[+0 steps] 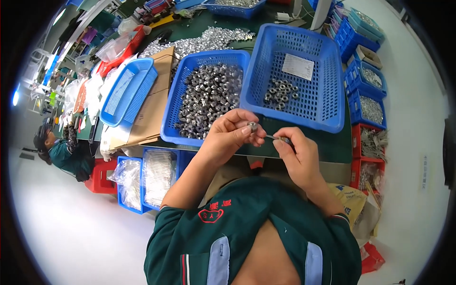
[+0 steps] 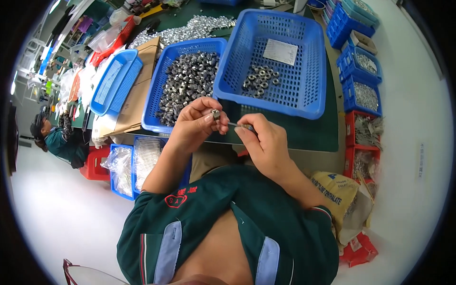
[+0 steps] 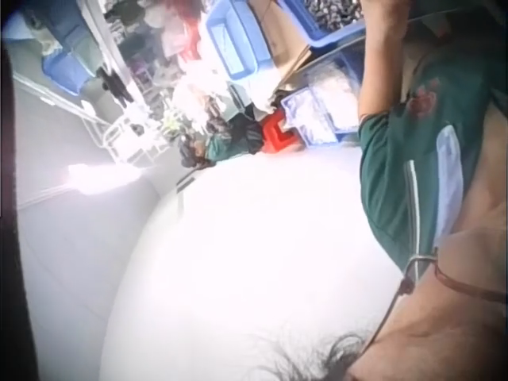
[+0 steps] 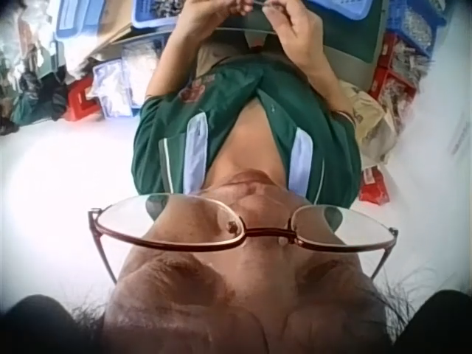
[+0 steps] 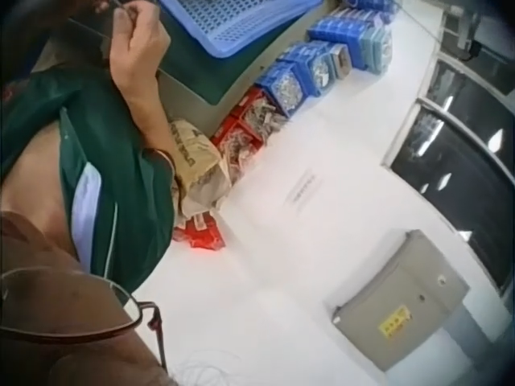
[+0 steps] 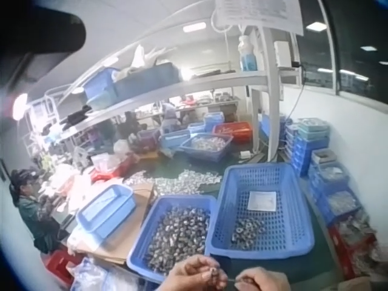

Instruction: Assembling small metal cylindrical components by manually inserting pins into them on a factory assembly line.

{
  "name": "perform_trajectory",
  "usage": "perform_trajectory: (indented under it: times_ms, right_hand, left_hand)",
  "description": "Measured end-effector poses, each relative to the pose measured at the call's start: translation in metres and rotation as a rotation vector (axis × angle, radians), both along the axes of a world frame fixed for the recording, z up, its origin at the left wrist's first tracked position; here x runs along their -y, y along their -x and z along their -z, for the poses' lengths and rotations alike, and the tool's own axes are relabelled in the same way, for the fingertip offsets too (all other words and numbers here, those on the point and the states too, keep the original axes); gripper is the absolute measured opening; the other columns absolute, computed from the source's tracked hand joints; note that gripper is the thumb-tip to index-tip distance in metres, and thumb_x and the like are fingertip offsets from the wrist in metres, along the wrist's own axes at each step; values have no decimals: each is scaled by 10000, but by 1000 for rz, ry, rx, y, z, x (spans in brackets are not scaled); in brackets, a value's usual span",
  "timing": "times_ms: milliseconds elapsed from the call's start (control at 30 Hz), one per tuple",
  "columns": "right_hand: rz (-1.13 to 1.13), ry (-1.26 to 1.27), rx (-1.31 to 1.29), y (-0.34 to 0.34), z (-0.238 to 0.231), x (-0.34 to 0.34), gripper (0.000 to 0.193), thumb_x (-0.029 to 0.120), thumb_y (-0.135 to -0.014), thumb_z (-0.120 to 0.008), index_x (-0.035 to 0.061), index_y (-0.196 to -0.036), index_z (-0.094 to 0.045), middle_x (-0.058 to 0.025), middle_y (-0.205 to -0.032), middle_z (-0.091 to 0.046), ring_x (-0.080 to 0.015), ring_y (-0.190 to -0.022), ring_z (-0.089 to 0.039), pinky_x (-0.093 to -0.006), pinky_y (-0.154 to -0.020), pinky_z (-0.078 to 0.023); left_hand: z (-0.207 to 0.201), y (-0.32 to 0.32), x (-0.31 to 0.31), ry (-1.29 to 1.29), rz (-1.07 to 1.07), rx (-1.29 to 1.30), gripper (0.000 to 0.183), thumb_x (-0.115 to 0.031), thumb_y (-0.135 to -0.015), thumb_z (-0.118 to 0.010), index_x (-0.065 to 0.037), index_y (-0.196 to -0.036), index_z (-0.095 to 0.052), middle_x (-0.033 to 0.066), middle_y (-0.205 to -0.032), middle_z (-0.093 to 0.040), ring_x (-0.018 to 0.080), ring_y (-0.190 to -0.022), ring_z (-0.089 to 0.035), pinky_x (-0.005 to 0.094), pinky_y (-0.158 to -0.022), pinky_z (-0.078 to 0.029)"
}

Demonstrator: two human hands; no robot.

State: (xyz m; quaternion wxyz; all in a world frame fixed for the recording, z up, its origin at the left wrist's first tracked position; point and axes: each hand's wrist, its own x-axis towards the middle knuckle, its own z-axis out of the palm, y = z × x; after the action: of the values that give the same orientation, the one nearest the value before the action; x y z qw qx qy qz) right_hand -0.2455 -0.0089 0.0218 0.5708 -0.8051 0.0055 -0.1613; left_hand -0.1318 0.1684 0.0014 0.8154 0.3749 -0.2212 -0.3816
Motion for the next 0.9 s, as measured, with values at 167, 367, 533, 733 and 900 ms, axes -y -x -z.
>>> perform_trajectory:
  times_ms: [167, 367, 533, 733, 900]
  right_hand:
    - [-29, 187, 177, -6, -6, 0, 92, 84, -858, -638, 17, -905, -595, -98, -691, -598, -216, -579, -567, -304, -533, -431]
    - [-16, 386, 315, -8, -1, 5, 88, 75, -803, -662, 44, -854, -598, -92, -663, -585, -264, -565, -569, -353, -509, -430]
    - [23, 725, 456, -5, -10, 2, 95, 71, -773, -668, 47, -835, -600, -74, -644, -557, -266, -550, -538, -360, -491, -410]
    - [54, 414, 257, -6, 4, -6, 131, 119, -835, -656, 42, -764, -577, -89, -570, -550, -238, -502, -567, -347, -464, -415]
    - [-53, 38, -111, -5, 10, -3, 264, 176, -897, -621, 12, -707, -542, -120, -547, -559, -180, -467, -576, -331, -427, -387]
  left_hand:
    - [3, 9, -4, -137, -9, 216, 230, -14, -927, -547, 23, -1154, -538, 135, -1019, -656, 190, -924, -654, 313, -844, -524]
    - [-4, 19, -6, -362, -139, 416, 203, -9, -896, -602, 32, -1094, -600, 98, -1004, -666, 148, -909, -642, 272, -828, -512]
    - [-11, 19, -4, -535, -197, 691, 172, 14, -852, -630, 19, -1022, -654, 88, -951, -678, 132, -883, -642, 261, -789, -509]
    - [-12, 16, -5, -581, -227, 731, 177, 11, -832, -648, 14, -1008, -661, 104, -932, -683, 150, -864, -649, 276, -763, -513]
    - [-15, 16, -2, -622, -292, 973, 173, 11, -820, -650, -3, -992, -665, 123, -906, -683, 206, -820, -665, 292, -722, -519]
